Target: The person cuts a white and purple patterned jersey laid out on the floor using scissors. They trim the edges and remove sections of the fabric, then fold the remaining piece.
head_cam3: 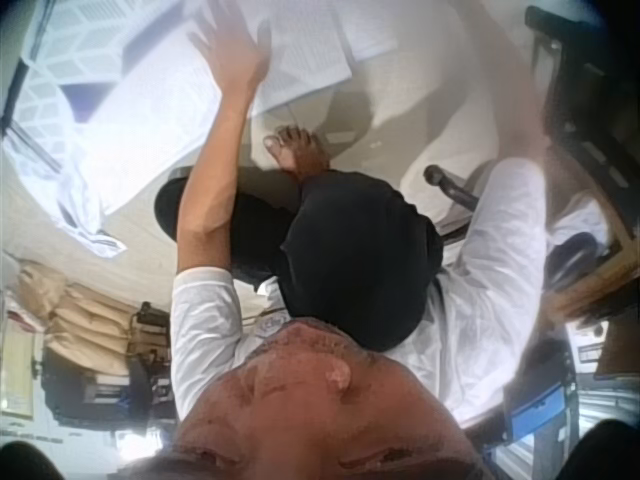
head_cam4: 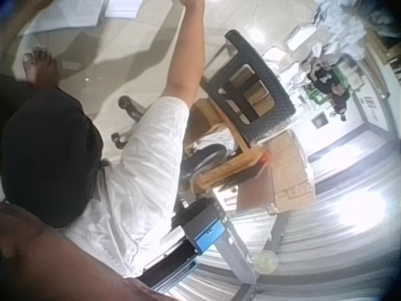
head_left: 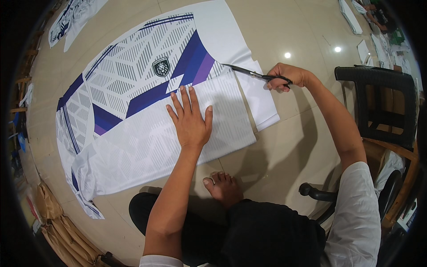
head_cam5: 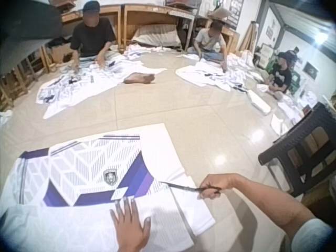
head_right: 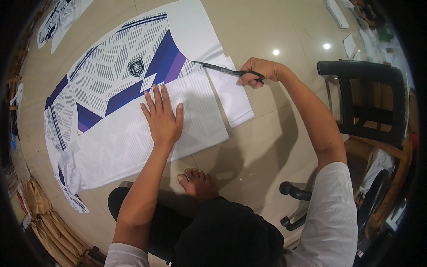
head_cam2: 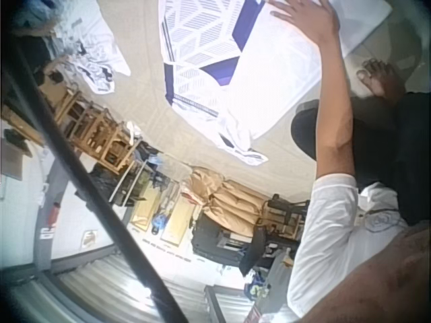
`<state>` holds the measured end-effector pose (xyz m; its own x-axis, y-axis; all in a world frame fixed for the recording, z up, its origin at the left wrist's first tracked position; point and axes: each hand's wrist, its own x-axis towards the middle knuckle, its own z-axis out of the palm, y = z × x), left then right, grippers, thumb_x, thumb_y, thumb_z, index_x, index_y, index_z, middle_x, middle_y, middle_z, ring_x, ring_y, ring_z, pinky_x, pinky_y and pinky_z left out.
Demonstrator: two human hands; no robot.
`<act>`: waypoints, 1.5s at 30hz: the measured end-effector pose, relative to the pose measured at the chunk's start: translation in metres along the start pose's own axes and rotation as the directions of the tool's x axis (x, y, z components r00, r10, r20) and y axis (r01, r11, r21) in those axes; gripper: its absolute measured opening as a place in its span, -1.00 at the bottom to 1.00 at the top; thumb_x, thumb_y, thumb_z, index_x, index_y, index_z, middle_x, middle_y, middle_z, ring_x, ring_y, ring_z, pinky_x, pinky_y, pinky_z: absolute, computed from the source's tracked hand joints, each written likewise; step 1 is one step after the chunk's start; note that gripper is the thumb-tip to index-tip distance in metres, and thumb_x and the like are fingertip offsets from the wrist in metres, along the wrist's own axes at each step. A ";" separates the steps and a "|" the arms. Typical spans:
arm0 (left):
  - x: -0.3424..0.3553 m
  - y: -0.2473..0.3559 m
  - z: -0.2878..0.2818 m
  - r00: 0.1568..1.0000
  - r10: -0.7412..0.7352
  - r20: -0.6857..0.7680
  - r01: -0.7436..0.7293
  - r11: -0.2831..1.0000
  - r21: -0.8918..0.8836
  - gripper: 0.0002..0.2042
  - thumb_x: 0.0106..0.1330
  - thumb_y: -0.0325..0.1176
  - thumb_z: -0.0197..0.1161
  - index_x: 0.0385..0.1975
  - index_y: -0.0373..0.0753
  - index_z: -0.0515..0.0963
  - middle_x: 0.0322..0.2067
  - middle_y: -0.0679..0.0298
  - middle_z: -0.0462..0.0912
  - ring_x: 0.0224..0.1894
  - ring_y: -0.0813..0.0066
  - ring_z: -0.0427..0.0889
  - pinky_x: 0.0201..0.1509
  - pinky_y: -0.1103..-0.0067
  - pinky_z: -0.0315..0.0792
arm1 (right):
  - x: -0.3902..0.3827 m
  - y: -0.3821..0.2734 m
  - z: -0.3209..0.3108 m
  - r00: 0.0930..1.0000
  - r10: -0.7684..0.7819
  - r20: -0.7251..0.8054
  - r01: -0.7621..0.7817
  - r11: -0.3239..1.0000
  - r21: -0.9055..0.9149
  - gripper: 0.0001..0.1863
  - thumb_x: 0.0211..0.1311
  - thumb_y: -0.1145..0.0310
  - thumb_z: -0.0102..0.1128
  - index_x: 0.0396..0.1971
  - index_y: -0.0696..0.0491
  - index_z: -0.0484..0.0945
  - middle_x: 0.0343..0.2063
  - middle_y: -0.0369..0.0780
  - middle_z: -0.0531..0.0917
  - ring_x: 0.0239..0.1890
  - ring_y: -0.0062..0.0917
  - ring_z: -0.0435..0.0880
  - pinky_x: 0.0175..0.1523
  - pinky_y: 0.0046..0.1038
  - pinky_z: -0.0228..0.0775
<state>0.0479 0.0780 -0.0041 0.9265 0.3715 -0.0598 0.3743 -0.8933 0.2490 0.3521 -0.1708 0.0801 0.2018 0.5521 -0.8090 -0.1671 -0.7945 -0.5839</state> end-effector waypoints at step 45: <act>0.000 0.001 0.000 1.000 -0.002 -0.006 0.002 1.000 -0.013 -0.21 0.73 0.14 -0.14 0.76 -0.27 -0.03 0.76 -0.04 -0.11 0.79 -0.22 -0.32 0.78 -0.16 -0.37 | -0.001 0.000 0.040 0.996 -0.027 -0.090 0.036 0.995 0.098 -0.69 0.33 0.30 0.50 -0.58 0.05 0.62 -0.70 -0.38 0.55 -0.70 -0.71 0.47 -0.54 -0.57 0.33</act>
<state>0.0486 0.0768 -0.0039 0.9253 0.3753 -0.0542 0.3758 -0.8889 0.2618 0.3131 -0.1609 0.0786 0.2927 0.5486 -0.7832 -0.2530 -0.7454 -0.6167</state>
